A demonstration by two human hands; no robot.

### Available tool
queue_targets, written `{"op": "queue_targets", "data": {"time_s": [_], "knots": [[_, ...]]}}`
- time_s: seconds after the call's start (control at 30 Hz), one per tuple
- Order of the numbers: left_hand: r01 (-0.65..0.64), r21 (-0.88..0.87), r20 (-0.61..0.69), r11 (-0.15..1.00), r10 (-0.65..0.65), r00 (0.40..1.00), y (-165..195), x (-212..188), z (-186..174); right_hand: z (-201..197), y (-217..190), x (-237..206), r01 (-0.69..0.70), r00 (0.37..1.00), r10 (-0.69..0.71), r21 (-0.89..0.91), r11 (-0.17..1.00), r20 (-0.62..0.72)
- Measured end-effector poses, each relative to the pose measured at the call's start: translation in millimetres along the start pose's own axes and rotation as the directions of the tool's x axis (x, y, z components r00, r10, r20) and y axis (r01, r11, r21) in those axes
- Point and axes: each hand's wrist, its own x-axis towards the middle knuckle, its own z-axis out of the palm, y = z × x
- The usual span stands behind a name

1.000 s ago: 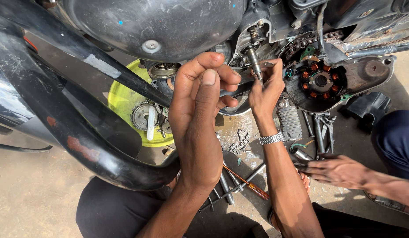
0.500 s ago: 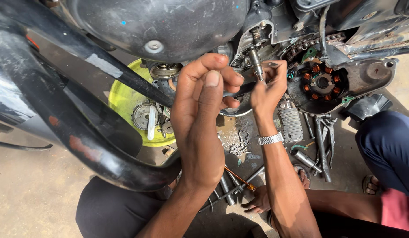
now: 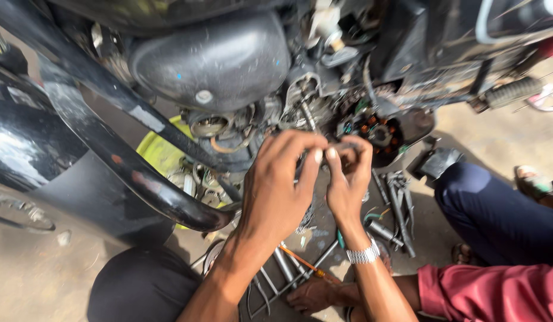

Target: The person is repairing a motorcycle engine. They use a wrench to tighten bolts and adjust internal components while seated on the ground.

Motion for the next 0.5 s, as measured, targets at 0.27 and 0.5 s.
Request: {"op": "queue_targets", "data": {"time_s": [0.27, 0.5], "knots": [[-0.291, 0.231, 0.095, 0.929, 0.276, 0.956, 14, 3, 11, -40, -95, -9, 0.121, 0.992, -0.109, -0.192, 0.974, 0.068], [-0.243, 0.229, 0.083, 0.943, 0.230, 0.970, 26, 8, 26, -57, -115, -6, 0.095, 0.987, -0.094, -0.004, 0.995, 0.127]]}}
